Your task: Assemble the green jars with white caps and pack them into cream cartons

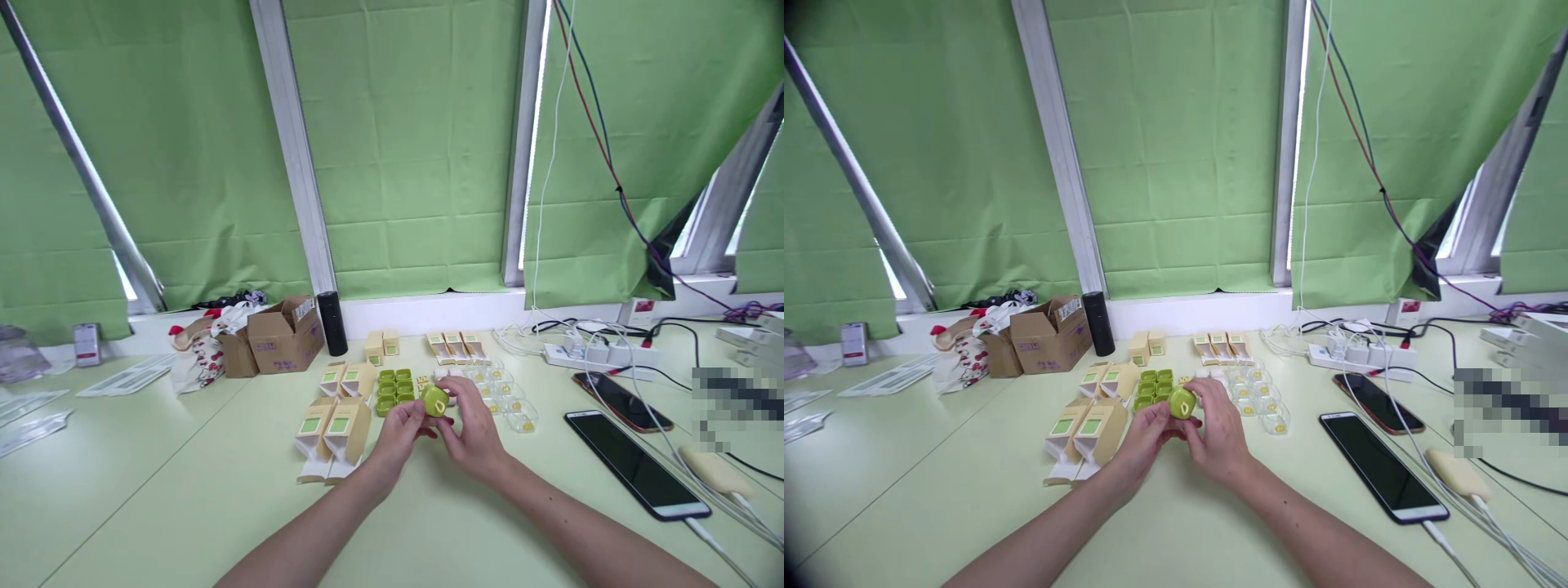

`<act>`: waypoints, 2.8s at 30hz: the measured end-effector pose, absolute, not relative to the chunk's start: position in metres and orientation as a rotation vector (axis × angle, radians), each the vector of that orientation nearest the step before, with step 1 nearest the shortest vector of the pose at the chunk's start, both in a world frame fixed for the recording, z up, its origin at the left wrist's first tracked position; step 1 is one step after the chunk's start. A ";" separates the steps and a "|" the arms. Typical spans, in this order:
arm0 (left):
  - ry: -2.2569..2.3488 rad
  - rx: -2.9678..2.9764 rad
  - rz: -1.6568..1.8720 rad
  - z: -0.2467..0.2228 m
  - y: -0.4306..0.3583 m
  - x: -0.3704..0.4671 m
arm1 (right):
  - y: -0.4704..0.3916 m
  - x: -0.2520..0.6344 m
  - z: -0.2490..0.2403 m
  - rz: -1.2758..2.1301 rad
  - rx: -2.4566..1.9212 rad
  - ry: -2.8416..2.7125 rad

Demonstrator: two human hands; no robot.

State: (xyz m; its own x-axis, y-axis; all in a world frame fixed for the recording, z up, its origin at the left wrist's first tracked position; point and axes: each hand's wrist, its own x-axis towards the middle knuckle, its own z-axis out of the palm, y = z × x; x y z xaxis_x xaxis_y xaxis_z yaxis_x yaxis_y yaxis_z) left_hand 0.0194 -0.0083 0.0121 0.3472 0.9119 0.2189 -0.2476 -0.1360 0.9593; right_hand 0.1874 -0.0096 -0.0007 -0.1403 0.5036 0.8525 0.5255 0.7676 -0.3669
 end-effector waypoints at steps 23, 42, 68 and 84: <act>1.025 1.873 1.576 0.021 -0.011 0.007 | -0.013 0.191 0.004 0.122 -0.747 -1.797; 0.986 1.970 1.559 0.017 -0.014 0.006 | -0.014 0.191 0.003 0.157 -0.773 -1.823; 1.051 1.943 1.544 0.013 -0.009 0.004 | -0.010 0.193 -0.001 0.114 -0.703 -1.914; 1.056 1.904 1.521 0.014 -0.010 0.005 | -0.012 0.191 0.000 0.309 -0.709 -1.858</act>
